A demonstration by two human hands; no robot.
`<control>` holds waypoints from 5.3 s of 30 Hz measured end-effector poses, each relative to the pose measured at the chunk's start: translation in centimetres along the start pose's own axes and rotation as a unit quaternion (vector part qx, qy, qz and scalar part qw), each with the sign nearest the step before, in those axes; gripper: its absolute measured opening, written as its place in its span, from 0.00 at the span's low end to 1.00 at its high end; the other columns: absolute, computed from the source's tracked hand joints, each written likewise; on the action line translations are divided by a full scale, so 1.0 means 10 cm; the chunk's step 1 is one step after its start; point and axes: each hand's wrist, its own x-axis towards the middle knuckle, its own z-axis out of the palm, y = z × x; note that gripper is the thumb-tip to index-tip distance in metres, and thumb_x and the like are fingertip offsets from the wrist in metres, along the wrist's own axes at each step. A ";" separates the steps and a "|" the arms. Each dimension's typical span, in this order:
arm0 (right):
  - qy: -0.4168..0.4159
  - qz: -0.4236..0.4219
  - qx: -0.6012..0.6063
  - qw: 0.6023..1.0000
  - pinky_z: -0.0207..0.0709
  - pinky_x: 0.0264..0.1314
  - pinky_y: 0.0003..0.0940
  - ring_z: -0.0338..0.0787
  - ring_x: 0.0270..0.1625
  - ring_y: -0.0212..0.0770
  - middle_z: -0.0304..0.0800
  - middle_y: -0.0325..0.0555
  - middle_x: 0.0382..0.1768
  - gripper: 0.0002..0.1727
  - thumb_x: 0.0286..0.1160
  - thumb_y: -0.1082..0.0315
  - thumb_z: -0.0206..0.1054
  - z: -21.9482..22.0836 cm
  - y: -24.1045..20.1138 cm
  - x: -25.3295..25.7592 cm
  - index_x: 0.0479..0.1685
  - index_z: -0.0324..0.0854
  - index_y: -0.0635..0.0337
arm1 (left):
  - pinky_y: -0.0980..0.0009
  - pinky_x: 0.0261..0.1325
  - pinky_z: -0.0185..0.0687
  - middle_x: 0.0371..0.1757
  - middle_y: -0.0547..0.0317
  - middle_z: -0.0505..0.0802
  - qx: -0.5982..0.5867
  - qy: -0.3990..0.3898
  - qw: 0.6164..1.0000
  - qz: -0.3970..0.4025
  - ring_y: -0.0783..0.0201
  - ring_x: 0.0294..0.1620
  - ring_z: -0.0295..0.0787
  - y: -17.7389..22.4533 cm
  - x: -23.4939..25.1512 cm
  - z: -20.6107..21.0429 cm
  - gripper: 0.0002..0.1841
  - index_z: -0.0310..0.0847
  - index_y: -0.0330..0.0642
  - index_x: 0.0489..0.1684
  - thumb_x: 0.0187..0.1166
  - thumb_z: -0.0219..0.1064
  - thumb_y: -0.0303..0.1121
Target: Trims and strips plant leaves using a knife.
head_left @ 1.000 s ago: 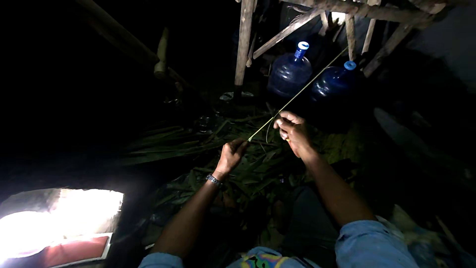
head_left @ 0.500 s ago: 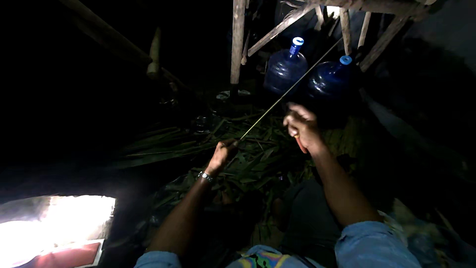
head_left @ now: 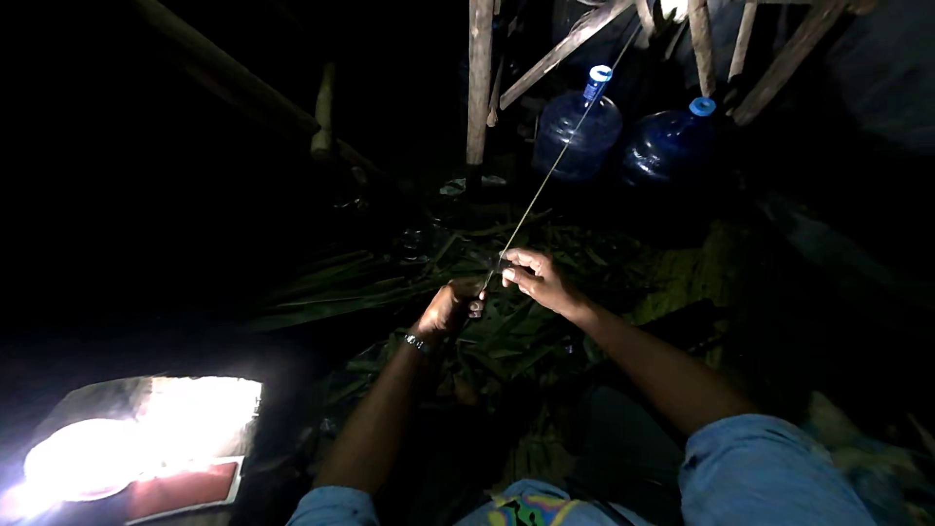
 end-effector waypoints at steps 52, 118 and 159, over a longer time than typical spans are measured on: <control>-0.081 0.122 0.077 0.986 0.69 0.20 0.23 0.75 0.20 0.28 0.85 0.40 0.30 0.29 0.76 0.71 0.64 -0.55 0.02 -0.11 0.79 0.65 0.58 | 0.76 0.31 0.84 0.27 0.59 0.88 0.090 0.068 0.992 0.050 0.71 0.23 0.83 -0.01 -0.01 0.13 0.11 0.83 0.31 0.45 0.89 0.55 0.27; 0.155 0.113 0.086 0.978 0.61 0.16 0.17 0.66 0.14 0.22 0.86 0.40 0.28 0.11 0.81 0.78 0.62 -0.25 -0.20 0.06 0.59 0.82 0.67 | 0.81 0.21 0.67 0.23 0.66 0.80 0.119 0.119 0.982 0.089 0.76 0.17 0.71 0.04 -0.10 0.48 0.10 0.82 0.33 0.47 0.90 0.55 0.29; 0.087 0.149 0.085 0.981 0.61 0.18 0.18 0.66 0.16 0.23 0.87 0.39 0.29 0.10 0.84 0.75 0.62 -0.26 -0.19 -0.05 0.58 0.83 0.66 | 0.77 0.28 0.81 0.26 0.62 0.89 0.239 0.170 0.939 0.182 0.74 0.22 0.83 -0.13 -0.09 0.45 0.10 0.87 0.32 0.46 0.87 0.61 0.28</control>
